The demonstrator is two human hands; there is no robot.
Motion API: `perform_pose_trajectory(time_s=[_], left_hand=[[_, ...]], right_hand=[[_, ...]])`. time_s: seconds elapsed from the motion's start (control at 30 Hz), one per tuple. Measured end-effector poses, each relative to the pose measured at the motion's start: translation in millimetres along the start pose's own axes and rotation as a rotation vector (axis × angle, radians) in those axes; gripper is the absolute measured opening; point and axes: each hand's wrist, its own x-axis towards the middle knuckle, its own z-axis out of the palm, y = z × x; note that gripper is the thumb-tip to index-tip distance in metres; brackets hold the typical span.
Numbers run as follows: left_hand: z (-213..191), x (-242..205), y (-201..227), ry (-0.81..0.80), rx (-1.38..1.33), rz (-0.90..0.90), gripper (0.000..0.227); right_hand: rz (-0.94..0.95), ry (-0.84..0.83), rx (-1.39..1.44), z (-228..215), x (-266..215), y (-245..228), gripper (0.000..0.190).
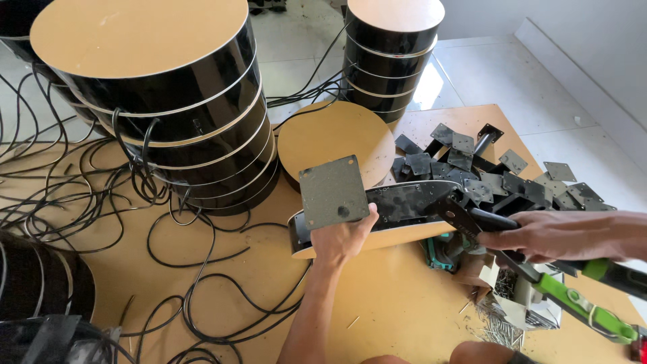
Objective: The person is assembling a piece of furniture by attaching a metal bracket to a curved wooden piece. They use a power drill to secure the bracket with screws and a pair of pliers to adjust the bracket's position.
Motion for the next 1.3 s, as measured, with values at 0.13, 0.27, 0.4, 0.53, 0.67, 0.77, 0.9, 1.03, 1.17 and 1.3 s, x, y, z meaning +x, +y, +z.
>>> perform_pose_trajectory(time_s=[0.13,0.27,0.4,0.53,0.67,0.77,0.9,1.03,1.17,1.3], left_hand=[[-20,3,15,-0.127,-0.062,-0.112,0.041],[-22,7,17,-0.132,-0.099,-0.208,0.044],[-23,7,14,-0.181,-0.091,-0.281,0.045],[-20,5,13,-0.146,-0.124,-0.293,0.045],[-13,3,8,-0.006,-0.075,-0.027,0.048],[-18,6,12,0.007,-0.065,0.032,0.041],[-18,4,8,0.037,-0.062,0.093,0.042],[-21,8,9,0.106,-0.071,0.173,0.040],[-28,8,14,-0.016,-0.070,0.064,0.042],[-16,4,5,-0.002,-0.019,0.047,0.043]], right_hand=[[-0.007,0.115,0.027,20,-10,-17,0.052],[-0.114,0.245,0.108,41,18,-1,0.021],[-0.033,0.208,0.056,31,-14,-32,0.020],[0.053,0.039,-0.051,-12,-15,-19,0.030],[0.164,-0.056,-0.135,-21,-40,-51,0.020],[0.204,-0.057,-0.117,-25,-43,-59,0.017],[0.205,-0.060,-0.163,-26,-27,-46,0.030],[0.091,-0.054,-0.014,-12,-5,-23,0.047],[0.018,0.060,-0.096,4,-3,-16,0.049],[0.058,0.151,-0.034,18,-2,-8,0.037]])
